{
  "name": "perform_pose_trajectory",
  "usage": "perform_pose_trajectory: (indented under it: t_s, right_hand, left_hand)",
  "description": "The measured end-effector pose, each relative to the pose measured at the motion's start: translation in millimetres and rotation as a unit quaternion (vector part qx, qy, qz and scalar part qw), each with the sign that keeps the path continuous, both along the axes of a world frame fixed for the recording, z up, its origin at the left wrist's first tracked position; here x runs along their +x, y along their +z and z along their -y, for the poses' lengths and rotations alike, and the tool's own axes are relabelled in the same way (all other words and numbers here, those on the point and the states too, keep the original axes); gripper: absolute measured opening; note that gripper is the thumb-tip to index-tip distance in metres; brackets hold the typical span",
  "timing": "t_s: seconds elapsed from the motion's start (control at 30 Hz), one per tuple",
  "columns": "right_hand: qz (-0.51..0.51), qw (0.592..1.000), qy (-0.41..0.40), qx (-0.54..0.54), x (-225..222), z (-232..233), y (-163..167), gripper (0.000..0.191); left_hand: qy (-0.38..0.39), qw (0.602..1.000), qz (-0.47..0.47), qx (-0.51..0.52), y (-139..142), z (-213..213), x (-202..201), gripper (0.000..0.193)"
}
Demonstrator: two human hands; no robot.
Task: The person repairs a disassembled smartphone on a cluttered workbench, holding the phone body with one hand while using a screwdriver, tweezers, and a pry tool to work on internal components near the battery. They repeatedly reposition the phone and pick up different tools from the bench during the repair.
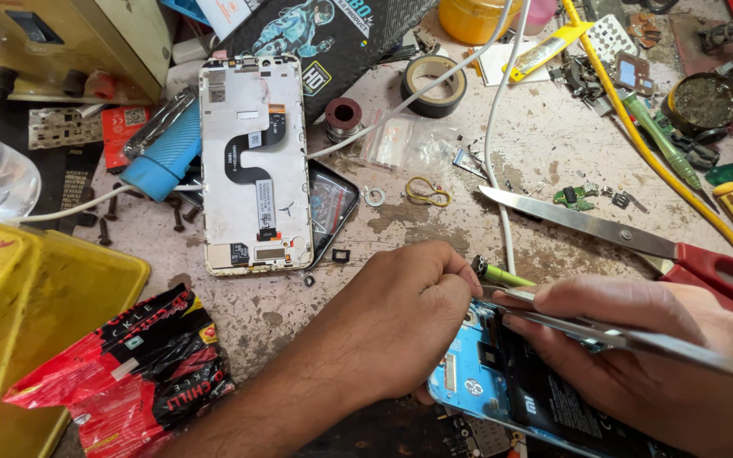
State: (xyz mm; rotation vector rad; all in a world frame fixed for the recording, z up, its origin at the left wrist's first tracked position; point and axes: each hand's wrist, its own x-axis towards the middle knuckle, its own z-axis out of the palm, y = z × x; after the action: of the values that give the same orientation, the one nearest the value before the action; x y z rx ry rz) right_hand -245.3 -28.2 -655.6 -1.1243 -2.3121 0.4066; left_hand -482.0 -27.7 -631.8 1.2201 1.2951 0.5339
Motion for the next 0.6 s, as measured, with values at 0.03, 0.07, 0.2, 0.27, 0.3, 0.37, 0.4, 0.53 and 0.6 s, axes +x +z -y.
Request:
perform_pose_trajectory:
  t_s: [0.03, 0.07, 0.2, 0.27, 0.3, 0.37, 0.4, 0.53, 0.6]
  right_hand:
    - [-0.010, 1.000, 0.007, 0.002, -0.5, 0.3, -0.4, 0.019]
    - [-0.019, 1.000, 0.015, 0.005, -1.0, 0.4, -0.8, 0.021]
    - [-0.004, 1.000, 0.023, -0.003, 0.2, -0.5, 2.1, 0.019]
    - [0.024, 0.999, 0.036, -0.015, 2.2, -2.3, 5.3, 0.017]
    - [0.023, 0.998, 0.045, -0.026, 2.8, -3.1, 6.2, 0.017]
    - [0.021, 0.997, 0.065, -0.048, 3.8, -4.9, 7.1, 0.017]
    - [0.047, 0.996, 0.041, -0.065, 4.4, -5.0, 7.3, 0.017]
    - [0.036, 0.996, 0.043, -0.066, 4.6, -5.1, 5.7, 0.016]
    - [0.033, 0.997, 0.040, -0.062, 4.2, -3.9, 5.9, 0.014]
  left_hand:
    - [0.001, 1.000, 0.002, 0.000, -0.3, 0.3, -0.3, 0.034]
    - [0.002, 1.000, 0.005, 0.000, -0.6, 0.5, -0.8, 0.033]
    - [0.003, 0.999, 0.029, -0.025, -0.9, 1.2, -2.2, 0.031]
    - [0.005, 0.999, 0.028, -0.023, -0.6, 1.7, -2.6, 0.031]
    - [0.005, 0.999, 0.028, -0.023, -0.4, 1.9, -2.4, 0.030]
    - [0.005, 0.999, 0.023, -0.030, 0.1, 1.6, -2.6, 0.031]
    - [0.005, 0.999, 0.020, -0.034, 0.3, 1.4, -2.6, 0.032]
    - [0.006, 0.999, 0.019, -0.037, 1.2, 1.1, -3.1, 0.030]
    - [0.002, 0.999, 0.017, -0.035, 1.6, 1.5, -3.1, 0.030]
